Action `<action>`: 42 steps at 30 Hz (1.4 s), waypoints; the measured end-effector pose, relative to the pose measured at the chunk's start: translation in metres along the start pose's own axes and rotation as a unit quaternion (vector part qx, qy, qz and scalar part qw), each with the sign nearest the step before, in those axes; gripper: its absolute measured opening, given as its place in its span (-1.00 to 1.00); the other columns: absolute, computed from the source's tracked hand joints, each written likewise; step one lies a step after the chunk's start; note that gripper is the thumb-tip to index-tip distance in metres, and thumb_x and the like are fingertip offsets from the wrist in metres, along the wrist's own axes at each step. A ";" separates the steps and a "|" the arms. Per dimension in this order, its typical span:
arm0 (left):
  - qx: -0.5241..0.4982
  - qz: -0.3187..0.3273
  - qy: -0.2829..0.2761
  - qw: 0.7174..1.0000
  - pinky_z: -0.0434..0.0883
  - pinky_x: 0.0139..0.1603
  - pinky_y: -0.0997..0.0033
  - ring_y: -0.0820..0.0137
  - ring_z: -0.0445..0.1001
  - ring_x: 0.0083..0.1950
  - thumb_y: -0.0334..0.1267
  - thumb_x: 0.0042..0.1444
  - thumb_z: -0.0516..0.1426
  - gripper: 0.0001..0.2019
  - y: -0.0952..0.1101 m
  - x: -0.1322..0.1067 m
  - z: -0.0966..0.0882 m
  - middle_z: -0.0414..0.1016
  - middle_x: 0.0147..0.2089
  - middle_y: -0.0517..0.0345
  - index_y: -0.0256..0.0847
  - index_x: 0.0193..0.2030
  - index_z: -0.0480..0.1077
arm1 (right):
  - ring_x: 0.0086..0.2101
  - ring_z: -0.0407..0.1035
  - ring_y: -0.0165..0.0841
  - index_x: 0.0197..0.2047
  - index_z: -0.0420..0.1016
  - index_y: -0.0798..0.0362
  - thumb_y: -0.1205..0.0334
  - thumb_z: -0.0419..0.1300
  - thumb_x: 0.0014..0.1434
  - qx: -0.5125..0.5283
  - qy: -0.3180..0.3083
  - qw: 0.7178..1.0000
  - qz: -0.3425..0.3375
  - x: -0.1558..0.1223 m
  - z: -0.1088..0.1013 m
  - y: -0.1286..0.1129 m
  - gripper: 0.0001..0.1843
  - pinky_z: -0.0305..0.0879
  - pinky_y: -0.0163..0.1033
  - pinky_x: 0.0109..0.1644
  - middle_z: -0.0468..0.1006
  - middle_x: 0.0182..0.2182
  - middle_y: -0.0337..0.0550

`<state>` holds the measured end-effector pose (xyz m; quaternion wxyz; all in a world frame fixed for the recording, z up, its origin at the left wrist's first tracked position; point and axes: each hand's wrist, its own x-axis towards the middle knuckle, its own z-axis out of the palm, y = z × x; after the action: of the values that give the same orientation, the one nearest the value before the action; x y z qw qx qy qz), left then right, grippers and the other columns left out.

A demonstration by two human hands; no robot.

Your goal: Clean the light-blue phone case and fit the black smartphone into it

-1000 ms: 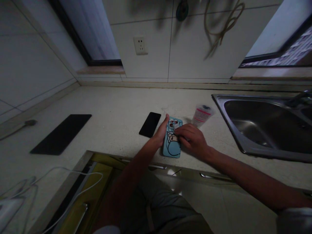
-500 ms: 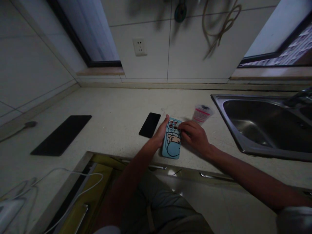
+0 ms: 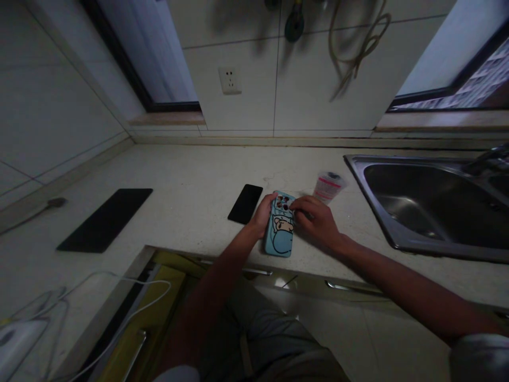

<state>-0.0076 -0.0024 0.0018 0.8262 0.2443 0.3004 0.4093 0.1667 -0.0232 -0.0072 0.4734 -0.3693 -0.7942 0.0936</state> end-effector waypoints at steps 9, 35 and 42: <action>0.053 0.015 0.004 0.998 0.44 -0.44 0.42 0.33 0.55 -0.47 0.01 0.18 0.12 -0.64 0.003 -0.003 -0.006 0.55 -0.47 0.07 -0.30 -0.21 0.48 | -0.27 0.53 -0.28 -0.23 0.62 -0.01 0.43 0.13 0.17 0.035 0.029 0.999 -0.008 0.001 0.000 0.002 -0.75 0.47 -0.15 -0.16 0.63 -0.30 -0.14; 0.326 0.227 0.027 0.917 0.31 0.12 0.31 0.29 0.42 0.01 0.05 0.02 0.34 -0.47 -0.008 -0.004 0.000 0.46 -0.04 0.06 -0.21 0.03 0.37 | -0.32 0.56 -0.31 -0.18 0.65 -0.04 0.48 0.17 0.15 0.061 0.083 0.985 -0.141 -0.001 -0.013 -0.012 -0.70 0.52 -0.21 -0.26 0.65 -0.29 -0.12; 0.322 0.205 0.078 0.921 0.33 0.07 0.31 0.30 0.43 -0.04 0.01 0.01 0.36 -0.46 -0.014 -0.001 -0.001 0.47 -0.10 0.07 -0.21 0.05 0.38 | -0.32 0.59 -0.32 -0.15 0.64 -0.04 0.49 0.18 0.15 0.055 0.052 0.979 -0.188 -0.001 -0.018 -0.018 -0.68 0.55 -0.24 -0.26 0.67 -0.27 -0.10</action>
<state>-0.0015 -0.0105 -0.0076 0.5750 0.5207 0.4226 0.4687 0.1729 -0.0402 0.0111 0.5424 -0.1916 -0.8175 0.0272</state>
